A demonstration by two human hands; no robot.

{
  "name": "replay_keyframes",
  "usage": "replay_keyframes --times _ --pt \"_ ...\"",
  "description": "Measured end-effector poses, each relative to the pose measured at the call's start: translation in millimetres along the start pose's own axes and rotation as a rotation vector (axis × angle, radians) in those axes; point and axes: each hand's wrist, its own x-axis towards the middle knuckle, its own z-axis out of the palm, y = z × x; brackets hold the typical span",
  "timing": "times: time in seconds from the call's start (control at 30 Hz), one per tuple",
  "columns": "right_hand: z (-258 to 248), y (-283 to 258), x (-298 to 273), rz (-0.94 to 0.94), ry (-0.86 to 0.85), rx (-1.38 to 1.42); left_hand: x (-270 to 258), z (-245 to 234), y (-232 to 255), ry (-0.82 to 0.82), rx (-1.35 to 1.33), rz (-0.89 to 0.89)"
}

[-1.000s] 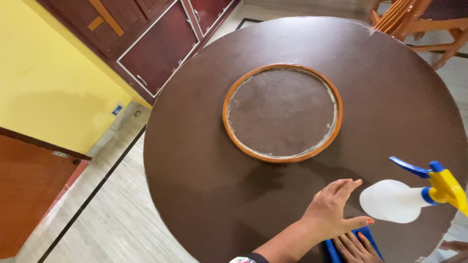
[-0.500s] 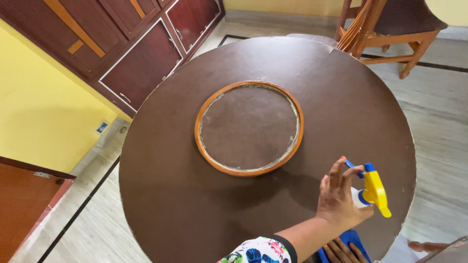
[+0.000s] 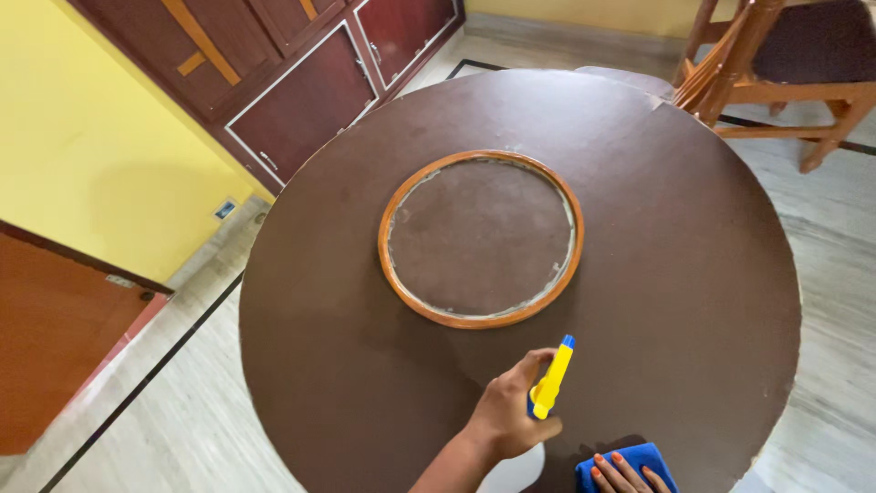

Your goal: The person folds a blue microfiber cloth and then uses a spray bottle to apply cleaner to a round brown table. They wipe the table surface in circular motions, cleaning around a central circular inset. The person continues wiping the table surface thoroughly.

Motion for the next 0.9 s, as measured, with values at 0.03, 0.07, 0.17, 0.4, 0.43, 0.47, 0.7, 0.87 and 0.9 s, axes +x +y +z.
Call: replay_keyframes --times 0.03,0.07,0.17,0.4,0.43,0.47,0.7,0.87,0.9 --pt "3 1 2 -0.007 0.044 -0.01 -8 -10 -1 -0.036 0.03 -0.042" --pt "3 3 1 0.011 0.001 0.044 -15 -17 -3 -0.072 0.06 -0.084" --pt "0 6 2 0.053 -0.153 0.206 -33 -33 -8 -0.142 0.118 -0.242" --pt "-24 57 63 0.078 -1.186 0.187 -50 -36 -12 -0.075 0.059 -0.397" --pt "-20 66 77 0.041 -1.475 0.081 -49 -34 -12 -0.066 0.061 -0.415" --pt "-15 77 86 0.056 -1.57 0.021 -48 -32 -13 -0.056 0.063 -0.433" --pt "39 145 46 0.76 -0.919 -0.017 -38 -23 -7 -0.049 0.073 -0.356" --pt "45 111 64 0.947 -0.842 0.066 -37 -20 -10 -0.04 0.112 -0.277" --pt "49 99 81 0.85 -0.884 0.074 -38 -20 -11 -0.028 0.119 -0.269"
